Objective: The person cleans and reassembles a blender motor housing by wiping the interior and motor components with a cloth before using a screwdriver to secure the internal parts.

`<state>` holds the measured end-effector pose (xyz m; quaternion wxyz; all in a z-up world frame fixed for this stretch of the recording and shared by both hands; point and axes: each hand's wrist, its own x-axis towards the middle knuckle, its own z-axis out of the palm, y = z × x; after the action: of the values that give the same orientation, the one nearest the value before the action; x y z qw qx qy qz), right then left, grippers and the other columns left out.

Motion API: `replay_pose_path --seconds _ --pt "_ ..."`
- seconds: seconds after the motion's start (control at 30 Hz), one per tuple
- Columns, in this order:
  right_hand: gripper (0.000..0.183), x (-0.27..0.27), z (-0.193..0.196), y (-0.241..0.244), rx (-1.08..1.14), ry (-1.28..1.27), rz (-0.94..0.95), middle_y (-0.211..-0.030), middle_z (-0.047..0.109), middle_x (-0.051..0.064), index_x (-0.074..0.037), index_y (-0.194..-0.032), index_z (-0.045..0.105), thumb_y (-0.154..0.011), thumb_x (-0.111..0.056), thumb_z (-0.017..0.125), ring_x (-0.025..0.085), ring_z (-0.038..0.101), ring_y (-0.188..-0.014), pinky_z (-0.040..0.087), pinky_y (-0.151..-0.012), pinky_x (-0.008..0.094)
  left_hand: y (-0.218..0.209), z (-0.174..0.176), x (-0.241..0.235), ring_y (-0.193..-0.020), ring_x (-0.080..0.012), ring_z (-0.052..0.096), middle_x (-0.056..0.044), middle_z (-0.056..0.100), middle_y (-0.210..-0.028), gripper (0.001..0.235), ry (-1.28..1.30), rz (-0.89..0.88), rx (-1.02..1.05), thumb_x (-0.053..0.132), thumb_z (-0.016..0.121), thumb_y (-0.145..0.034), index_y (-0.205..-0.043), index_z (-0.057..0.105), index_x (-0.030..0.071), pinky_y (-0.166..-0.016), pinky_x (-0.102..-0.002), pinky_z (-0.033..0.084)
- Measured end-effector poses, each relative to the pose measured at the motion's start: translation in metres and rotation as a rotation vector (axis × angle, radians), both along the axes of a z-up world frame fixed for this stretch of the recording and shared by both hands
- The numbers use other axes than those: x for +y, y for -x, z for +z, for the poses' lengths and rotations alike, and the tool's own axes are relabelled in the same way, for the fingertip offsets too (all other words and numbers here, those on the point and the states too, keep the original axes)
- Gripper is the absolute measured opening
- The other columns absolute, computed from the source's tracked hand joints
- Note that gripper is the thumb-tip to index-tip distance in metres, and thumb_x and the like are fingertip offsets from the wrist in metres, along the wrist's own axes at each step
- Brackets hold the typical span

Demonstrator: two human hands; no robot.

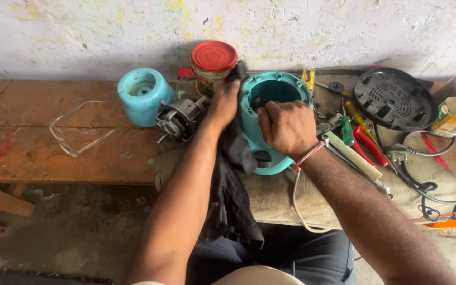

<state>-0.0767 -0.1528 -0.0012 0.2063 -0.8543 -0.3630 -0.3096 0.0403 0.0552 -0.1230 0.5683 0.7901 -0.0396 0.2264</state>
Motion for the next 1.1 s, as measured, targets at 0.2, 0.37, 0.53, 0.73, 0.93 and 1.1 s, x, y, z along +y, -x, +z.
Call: replay_pose_path --seconds 0.2,0.37,0.53,0.73,0.93,1.1 --pt "0.030 0.001 -0.003 -0.007 -0.038 -0.023 0.035 -0.064 0.063 0.012 -0.009 -0.072 0.057 -0.097 -0.021 0.066 0.038 0.061 -0.059 0.049 -0.058 0.049 0.163 0.022 -0.038 -0.115 -0.0488 0.060 -0.032 0.064 -0.123 0.041 -0.187 0.107 -0.176 0.032 0.048 -0.106 -0.124 0.062 -0.003 -0.095 -0.053 0.049" --pt "0.029 -0.002 -0.001 -0.007 -0.027 0.013 0.028 -0.062 0.062 0.012 -0.008 -0.071 0.057 -0.097 -0.020 0.066 0.037 0.062 -0.058 0.048 -0.056 0.048 0.117 0.054 -0.037 -0.106 -0.0502 0.063 -0.031 0.069 -0.110 0.042 -0.239 0.216 0.075 0.035 0.050 -0.106 -0.113 0.067 -0.002 -0.089 -0.055 0.049" --pt "0.027 -0.003 -0.001 -0.005 -0.011 -0.013 0.046 -0.065 0.065 0.011 -0.008 -0.074 0.058 -0.097 -0.020 0.065 0.036 0.062 -0.057 0.049 -0.058 0.048 0.026 0.061 0.001 -0.100 -0.0475 0.068 -0.029 0.071 -0.102 0.038 -0.283 -0.078 -0.058 0.030 0.055 -0.102 -0.102 0.070 -0.005 -0.085 -0.051 0.052" --pt "0.027 0.000 -0.004 -0.003 -0.052 -0.015 0.012 -0.065 0.065 0.011 -0.009 -0.073 0.058 -0.097 -0.019 0.065 0.035 0.064 -0.061 0.049 -0.061 0.048 0.012 0.069 -0.005 -0.099 -0.0423 0.070 -0.026 0.073 -0.102 0.033 -0.218 -0.147 0.010 0.028 0.059 -0.098 -0.102 0.069 -0.003 -0.085 -0.048 0.053" --pt "0.025 -0.003 -0.007 -0.007 -0.023 -0.014 0.002 -0.063 0.064 0.010 -0.009 -0.074 0.058 -0.095 -0.019 0.066 0.035 0.061 -0.057 0.048 -0.060 0.047 0.118 0.072 -0.015 -0.103 -0.0488 0.065 -0.029 0.070 -0.109 0.026 -0.319 0.018 -0.266 0.017 0.058 -0.100 -0.111 0.067 -0.004 -0.085 -0.053 0.053" --pt "0.027 -0.002 -0.004 -0.007 -0.013 -0.007 0.031 -0.063 0.064 0.010 -0.009 -0.073 0.057 -0.096 -0.020 0.066 0.035 0.061 -0.058 0.047 -0.060 0.047 0.067 0.099 -0.011 -0.101 -0.0479 0.067 -0.028 0.071 -0.099 0.030 -0.542 -0.039 0.013 0.024 0.058 -0.103 -0.103 0.069 -0.004 -0.086 -0.054 0.053"
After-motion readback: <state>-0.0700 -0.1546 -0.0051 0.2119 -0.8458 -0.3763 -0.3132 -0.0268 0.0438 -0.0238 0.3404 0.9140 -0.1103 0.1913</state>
